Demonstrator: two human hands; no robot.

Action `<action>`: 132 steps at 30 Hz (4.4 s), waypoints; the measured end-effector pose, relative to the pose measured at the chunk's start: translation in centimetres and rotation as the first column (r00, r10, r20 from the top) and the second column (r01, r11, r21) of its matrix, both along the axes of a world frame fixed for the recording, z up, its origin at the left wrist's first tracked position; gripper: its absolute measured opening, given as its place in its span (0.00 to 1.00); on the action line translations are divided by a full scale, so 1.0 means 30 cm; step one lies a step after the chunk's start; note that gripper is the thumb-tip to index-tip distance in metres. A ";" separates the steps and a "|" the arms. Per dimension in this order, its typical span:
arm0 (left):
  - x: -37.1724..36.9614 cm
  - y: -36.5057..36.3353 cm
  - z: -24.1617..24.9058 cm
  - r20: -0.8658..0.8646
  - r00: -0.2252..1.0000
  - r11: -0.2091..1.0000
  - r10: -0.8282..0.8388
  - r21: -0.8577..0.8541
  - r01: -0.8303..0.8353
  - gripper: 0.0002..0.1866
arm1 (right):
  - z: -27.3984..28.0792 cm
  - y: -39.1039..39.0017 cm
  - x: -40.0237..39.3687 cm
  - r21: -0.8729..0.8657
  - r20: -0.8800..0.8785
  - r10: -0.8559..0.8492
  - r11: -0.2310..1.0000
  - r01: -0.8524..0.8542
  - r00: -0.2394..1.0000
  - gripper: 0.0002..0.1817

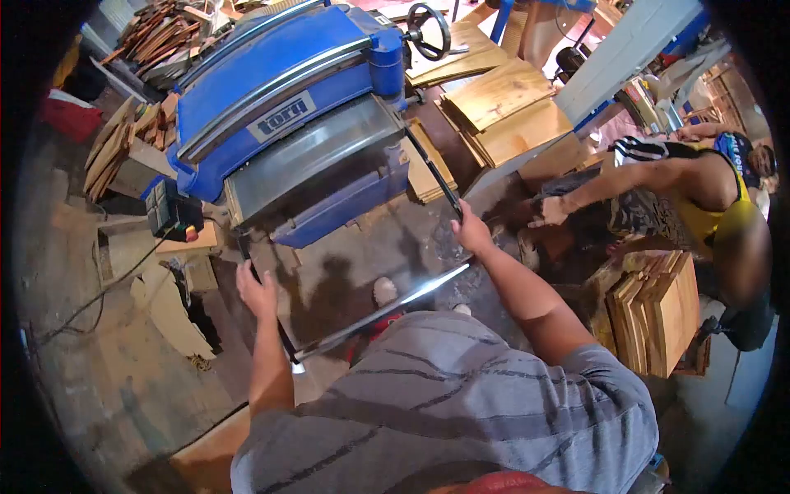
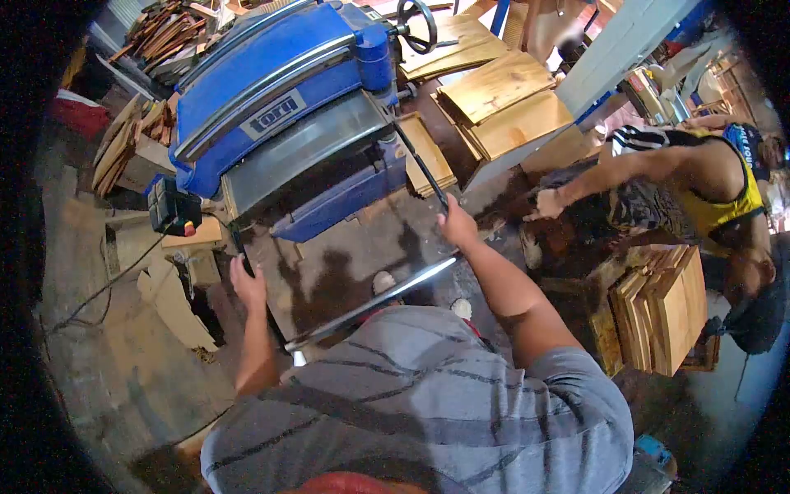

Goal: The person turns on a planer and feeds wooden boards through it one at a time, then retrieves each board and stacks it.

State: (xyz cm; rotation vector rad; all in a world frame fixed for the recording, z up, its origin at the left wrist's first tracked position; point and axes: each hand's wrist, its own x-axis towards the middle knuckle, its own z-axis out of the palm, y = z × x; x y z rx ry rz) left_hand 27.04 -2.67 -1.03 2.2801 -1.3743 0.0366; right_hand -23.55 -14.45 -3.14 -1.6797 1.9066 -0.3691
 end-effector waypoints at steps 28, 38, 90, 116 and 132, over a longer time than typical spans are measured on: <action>0.488 -0.146 -0.631 0.007 0.999 0.855 0.043 0.517 -0.040 0.27 | -0.031 -0.021 0.010 0.090 -0.204 -0.075 0.991 0.095 0.976 0.16; 0.290 -0.104 -0.322 -0.518 0.832 0.965 0.197 0.254 -0.070 0.25 | -0.045 -0.032 -0.014 0.150 -0.070 -0.099 0.983 0.109 0.993 0.22; 0.816 -0.498 -0.094 -0.779 0.626 0.825 0.030 -0.334 -0.456 0.28 | -0.065 -0.067 -0.053 0.176 0.098 0.094 0.978 -0.110 0.991 0.26; 0.542 -0.516 -0.035 -0.148 0.934 0.837 0.326 -0.414 -0.358 0.34 | -0.077 -0.019 -0.061 0.036 0.001 0.058 0.998 -0.058 0.998 0.13; 0.500 -0.458 0.071 -0.596 0.773 0.820 0.218 -0.318 -0.476 0.31 | -0.136 -0.029 -0.085 0.012 0.027 0.065 0.998 -0.065 0.998 0.13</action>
